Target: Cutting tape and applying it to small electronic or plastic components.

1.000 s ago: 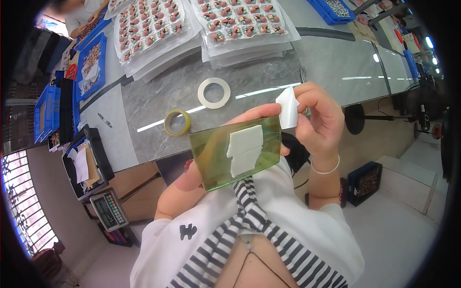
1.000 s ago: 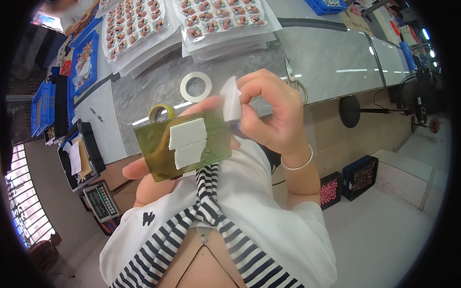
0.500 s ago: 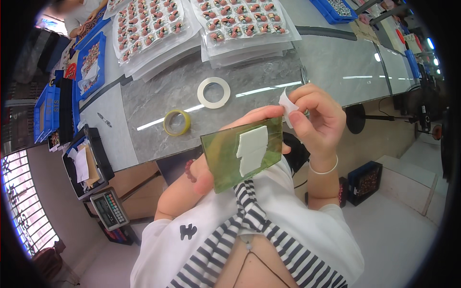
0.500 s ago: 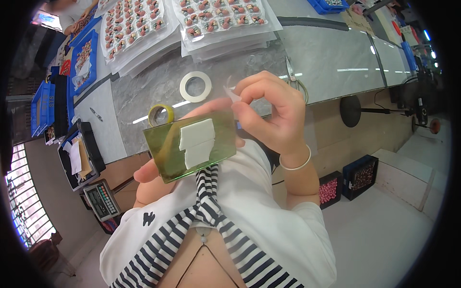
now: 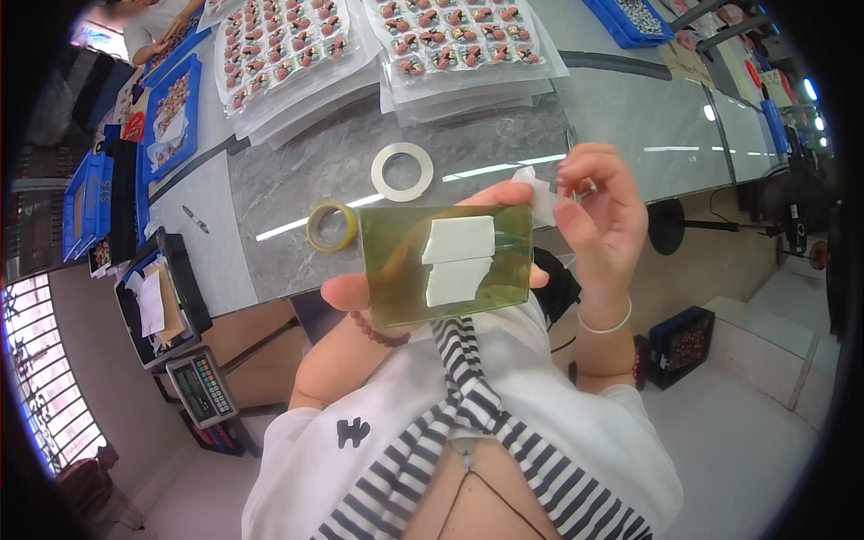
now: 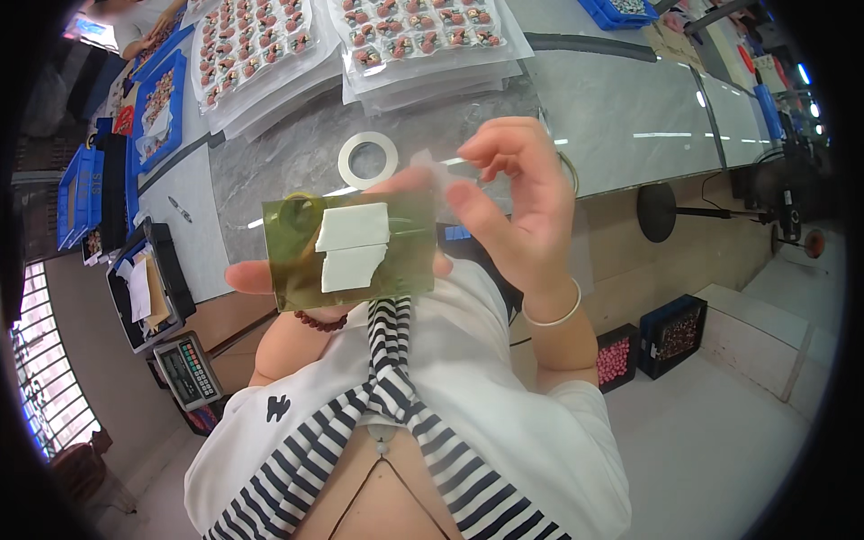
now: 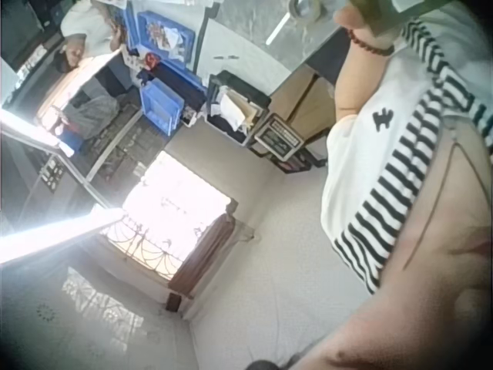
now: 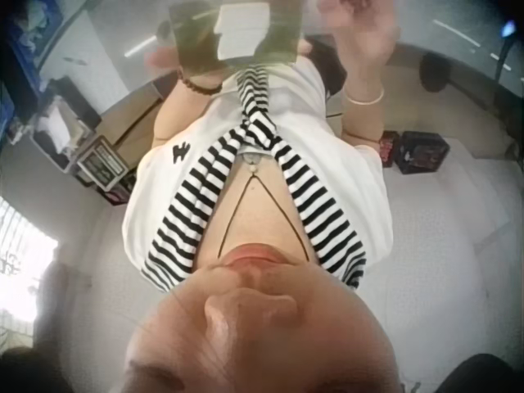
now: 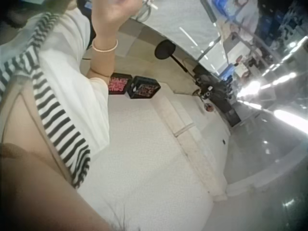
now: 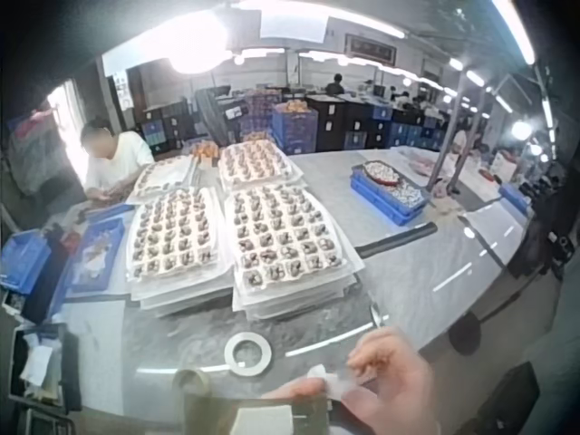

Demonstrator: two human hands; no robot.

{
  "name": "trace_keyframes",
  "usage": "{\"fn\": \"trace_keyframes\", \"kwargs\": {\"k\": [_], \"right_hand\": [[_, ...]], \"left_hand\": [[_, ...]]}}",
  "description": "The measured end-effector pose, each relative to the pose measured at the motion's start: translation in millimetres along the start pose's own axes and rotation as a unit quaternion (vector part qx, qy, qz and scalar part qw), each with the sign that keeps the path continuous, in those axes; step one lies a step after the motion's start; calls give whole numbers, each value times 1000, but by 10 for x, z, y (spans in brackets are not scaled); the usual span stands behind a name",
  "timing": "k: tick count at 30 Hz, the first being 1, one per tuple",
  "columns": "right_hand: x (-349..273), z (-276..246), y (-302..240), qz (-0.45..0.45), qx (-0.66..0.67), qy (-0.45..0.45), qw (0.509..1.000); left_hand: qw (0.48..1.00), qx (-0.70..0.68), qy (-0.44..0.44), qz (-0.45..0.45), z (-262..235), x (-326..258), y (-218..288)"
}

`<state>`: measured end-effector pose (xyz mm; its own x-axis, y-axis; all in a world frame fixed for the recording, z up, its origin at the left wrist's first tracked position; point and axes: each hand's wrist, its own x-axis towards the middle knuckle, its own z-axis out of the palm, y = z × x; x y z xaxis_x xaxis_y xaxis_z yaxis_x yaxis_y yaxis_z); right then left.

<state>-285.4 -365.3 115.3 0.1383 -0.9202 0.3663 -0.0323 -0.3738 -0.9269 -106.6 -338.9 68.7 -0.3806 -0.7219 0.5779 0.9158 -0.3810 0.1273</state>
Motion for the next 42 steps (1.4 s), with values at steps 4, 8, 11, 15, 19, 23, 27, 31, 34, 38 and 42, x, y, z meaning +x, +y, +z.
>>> {"fn": "trace_keyframes", "kwargs": {"k": [4,8,11,15,19,23,27,31,34,38,42], "right_hand": [[-121,58,-130,-237,-188,68,951],[-188,183,-312,-346,-231,-44,908],[-198,280,-411,-279,-300,-169,896],[-253,174,-261,-299,-289,-39,909],[-246,300,-331,-216,-305,-124,919],[-302,277,-147,-301,-181,39,936],[-305,180,-100,-307,-190,17,932],[-244,106,-60,-285,-145,56,946],[-224,64,-49,-262,-111,77,956],[-103,-47,184,-171,-112,46,978],[76,123,345,14,-121,-20,992]], "left_hand": [[998,56,37,4,10,-9,-2],[978,77,195,-15,127,-19,35],[970,100,219,-28,88,-55,39],[958,118,249,-79,164,22,90],[966,105,230,-58,150,-8,58],[966,116,231,0,127,-30,2],[963,114,244,-8,103,-44,50],[973,125,195,-20,96,-28,76],[994,39,89,57,24,-52,58],[981,99,146,77,111,-125,567],[968,131,159,146,229,-451,1230]]}}
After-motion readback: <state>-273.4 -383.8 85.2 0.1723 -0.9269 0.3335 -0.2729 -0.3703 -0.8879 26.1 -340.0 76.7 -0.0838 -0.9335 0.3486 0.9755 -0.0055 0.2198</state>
